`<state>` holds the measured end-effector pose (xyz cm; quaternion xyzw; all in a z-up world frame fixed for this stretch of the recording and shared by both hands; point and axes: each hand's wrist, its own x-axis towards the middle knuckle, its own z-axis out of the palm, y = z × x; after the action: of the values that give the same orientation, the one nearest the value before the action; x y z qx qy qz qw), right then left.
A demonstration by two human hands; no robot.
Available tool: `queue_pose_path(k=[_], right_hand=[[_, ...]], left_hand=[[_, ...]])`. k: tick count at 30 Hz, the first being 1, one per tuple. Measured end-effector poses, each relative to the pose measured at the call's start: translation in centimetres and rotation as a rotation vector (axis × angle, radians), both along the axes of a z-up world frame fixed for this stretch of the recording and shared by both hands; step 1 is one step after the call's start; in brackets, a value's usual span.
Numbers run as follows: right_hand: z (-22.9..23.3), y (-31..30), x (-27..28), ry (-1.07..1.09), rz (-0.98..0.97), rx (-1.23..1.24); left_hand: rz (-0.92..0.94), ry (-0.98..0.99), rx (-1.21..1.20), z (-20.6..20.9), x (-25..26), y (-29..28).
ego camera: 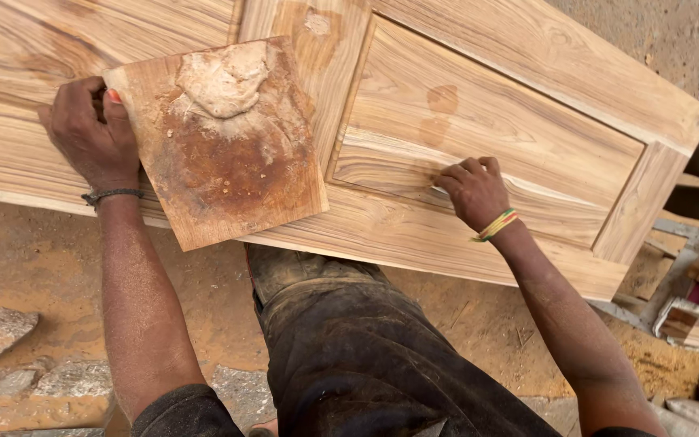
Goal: The person applies a paste-like wood filler to a large wooden panel using a small putty knife. They scoop filler from a wooden board and spread it into the grooves and recessed areas of the panel's surface.
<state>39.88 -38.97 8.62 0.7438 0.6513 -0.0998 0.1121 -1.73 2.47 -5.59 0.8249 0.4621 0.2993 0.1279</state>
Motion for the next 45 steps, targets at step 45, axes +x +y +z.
queue_pose_path(k=[45], right_hand=[[-5.2, 1.7, -16.9, -0.229, -0.912, 0.724]], left_hand=[[-0.101, 0.002, -0.205, 4.9, 1.3, -0.6]])
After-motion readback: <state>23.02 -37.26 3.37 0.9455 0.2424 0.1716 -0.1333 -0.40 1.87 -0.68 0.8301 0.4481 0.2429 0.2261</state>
